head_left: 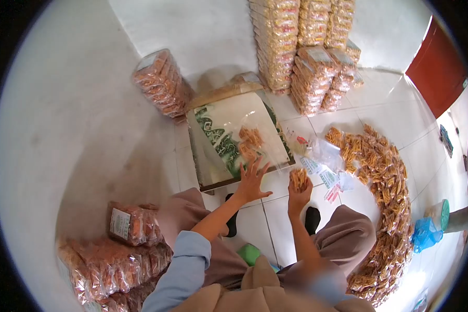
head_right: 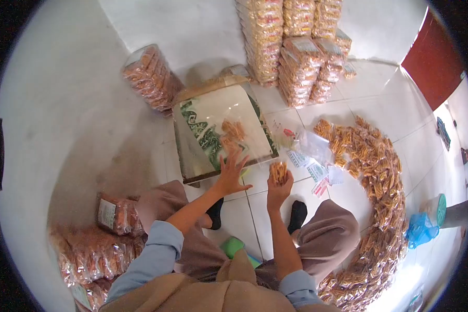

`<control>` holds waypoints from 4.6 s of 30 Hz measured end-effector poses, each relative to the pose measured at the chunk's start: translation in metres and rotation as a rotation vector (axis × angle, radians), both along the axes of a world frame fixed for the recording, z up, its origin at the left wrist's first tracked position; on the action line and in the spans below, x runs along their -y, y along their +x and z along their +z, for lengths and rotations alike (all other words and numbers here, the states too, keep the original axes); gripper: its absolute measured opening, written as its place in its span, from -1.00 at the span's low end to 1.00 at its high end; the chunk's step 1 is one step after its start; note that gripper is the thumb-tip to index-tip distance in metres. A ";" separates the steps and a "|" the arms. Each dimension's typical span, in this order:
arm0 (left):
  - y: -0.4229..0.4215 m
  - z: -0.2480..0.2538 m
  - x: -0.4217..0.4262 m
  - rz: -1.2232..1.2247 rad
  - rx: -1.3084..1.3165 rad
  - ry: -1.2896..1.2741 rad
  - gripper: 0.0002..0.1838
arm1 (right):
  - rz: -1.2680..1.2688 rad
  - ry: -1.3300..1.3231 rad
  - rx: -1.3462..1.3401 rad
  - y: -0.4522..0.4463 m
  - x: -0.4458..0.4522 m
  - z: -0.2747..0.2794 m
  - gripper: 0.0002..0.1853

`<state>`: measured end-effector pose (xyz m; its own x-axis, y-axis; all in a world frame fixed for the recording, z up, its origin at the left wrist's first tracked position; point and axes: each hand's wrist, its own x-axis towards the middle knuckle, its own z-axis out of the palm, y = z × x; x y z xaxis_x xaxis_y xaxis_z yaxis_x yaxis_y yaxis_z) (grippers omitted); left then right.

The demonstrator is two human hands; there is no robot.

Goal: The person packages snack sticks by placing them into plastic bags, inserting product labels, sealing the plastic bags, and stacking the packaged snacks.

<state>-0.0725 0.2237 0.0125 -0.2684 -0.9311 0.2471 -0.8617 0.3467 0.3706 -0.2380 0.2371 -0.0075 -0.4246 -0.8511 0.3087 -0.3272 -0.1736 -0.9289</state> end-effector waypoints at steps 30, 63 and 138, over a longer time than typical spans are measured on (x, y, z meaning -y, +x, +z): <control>0.009 0.011 0.060 0.132 -0.240 -0.191 -0.67 | 0.411 0.225 0.040 0.076 0.070 0.009 -0.64; 0.018 0.007 0.072 -0.157 -0.394 -0.180 -0.67 | 0.477 0.383 0.419 0.077 0.087 -0.003 -0.44; 0.026 -0.038 0.085 0.721 -1.679 0.283 -0.55 | 0.650 -0.093 -0.380 0.116 0.151 -0.016 -0.37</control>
<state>-0.0466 0.1386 -0.0257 0.4845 -0.7959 -0.3630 0.4942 -0.0933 0.8643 -0.1222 0.0858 -0.0231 0.3035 -0.8571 0.4163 -0.4267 -0.5129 -0.7449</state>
